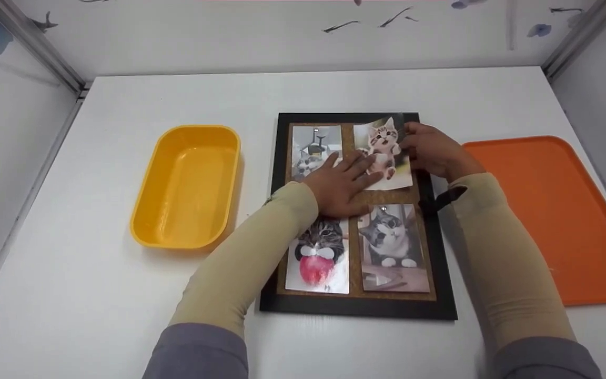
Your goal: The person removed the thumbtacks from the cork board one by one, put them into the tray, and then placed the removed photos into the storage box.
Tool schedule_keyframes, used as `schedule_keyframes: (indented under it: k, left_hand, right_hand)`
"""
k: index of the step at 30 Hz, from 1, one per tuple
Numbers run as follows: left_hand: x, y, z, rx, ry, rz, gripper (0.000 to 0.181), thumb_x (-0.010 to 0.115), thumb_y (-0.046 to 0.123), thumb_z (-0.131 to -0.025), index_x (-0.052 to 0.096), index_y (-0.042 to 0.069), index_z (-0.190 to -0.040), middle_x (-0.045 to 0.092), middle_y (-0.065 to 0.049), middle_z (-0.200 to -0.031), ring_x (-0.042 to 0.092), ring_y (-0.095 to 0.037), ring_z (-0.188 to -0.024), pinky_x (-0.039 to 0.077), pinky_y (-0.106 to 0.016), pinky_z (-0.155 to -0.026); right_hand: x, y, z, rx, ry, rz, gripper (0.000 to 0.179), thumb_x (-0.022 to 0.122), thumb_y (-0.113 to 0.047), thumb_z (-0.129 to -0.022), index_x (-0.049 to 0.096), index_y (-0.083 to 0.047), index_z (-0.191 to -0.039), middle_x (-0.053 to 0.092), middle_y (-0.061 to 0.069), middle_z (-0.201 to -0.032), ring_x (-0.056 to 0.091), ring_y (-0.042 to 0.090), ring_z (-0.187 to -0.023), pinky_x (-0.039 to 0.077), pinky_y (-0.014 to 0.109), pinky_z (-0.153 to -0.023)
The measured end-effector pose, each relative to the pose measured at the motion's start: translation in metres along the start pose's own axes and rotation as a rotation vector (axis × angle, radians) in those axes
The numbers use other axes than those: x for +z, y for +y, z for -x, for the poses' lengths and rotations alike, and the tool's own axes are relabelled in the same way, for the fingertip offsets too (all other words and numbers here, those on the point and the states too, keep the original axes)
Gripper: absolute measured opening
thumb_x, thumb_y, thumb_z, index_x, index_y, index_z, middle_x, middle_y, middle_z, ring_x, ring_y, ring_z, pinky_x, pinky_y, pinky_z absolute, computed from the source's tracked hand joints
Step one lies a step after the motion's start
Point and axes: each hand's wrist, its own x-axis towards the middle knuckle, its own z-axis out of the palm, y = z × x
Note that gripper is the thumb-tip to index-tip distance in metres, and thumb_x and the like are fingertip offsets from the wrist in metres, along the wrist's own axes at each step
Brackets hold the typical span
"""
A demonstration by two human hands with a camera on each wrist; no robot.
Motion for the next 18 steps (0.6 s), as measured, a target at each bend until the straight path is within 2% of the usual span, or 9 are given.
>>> schedule_keyframes:
  k: [5,11,15,18]
  left_hand:
    - [0.0015,0.0002,-0.0012,-0.002,-0.003,-0.028,0.076,0.012,0.072,-0.096,-0.008,0.033,-0.159,-0.012,-0.001,-0.166,-0.01,-0.028,-0.151,0.003,-0.054,-0.119]
    - [0.0016,-0.0006,-0.0009,-0.003,-0.017,-0.002,0.077,0.012,0.073,-0.096,-0.008,0.034,-0.158,-0.013,0.0,-0.165,-0.012,-0.027,-0.151,0.002,-0.054,-0.119]
    - [-0.0015,-0.0015,-0.0017,-0.006,-0.013,0.054,0.078,0.018,0.074,-0.095,-0.004,0.035,-0.159,-0.01,0.001,-0.166,-0.011,-0.026,-0.151,0.002,-0.053,-0.119]
    - [-0.0043,-0.0026,-0.0039,-0.014,-0.007,0.149,0.081,0.028,0.074,-0.093,0.003,0.036,-0.16,-0.007,0.003,-0.166,-0.01,-0.024,-0.151,0.002,-0.053,-0.119]
  right_hand:
    - [-0.0001,0.0026,0.0002,-0.024,0.009,-0.003,0.027,0.042,-0.005,-0.101,0.047,-0.008,-0.128,0.051,0.012,-0.114,0.057,0.019,-0.088,0.055,0.034,-0.071]
    - [0.0004,0.0034,0.0005,-0.008,0.009,0.005,0.034,0.042,-0.004,-0.101,0.046,-0.01,-0.134,0.05,0.013,-0.121,0.057,0.022,-0.096,0.056,0.035,-0.076]
    - [-0.0003,0.0027,0.0006,-0.01,0.015,0.023,0.033,0.041,-0.004,-0.102,0.046,-0.01,-0.133,0.05,0.013,-0.121,0.057,0.023,-0.095,0.055,0.035,-0.075]
    - [-0.0008,0.0028,0.0005,-0.019,0.007,0.016,0.033,0.04,-0.003,-0.101,0.045,-0.009,-0.134,0.05,0.014,-0.121,0.057,0.022,-0.095,0.055,0.035,-0.075]
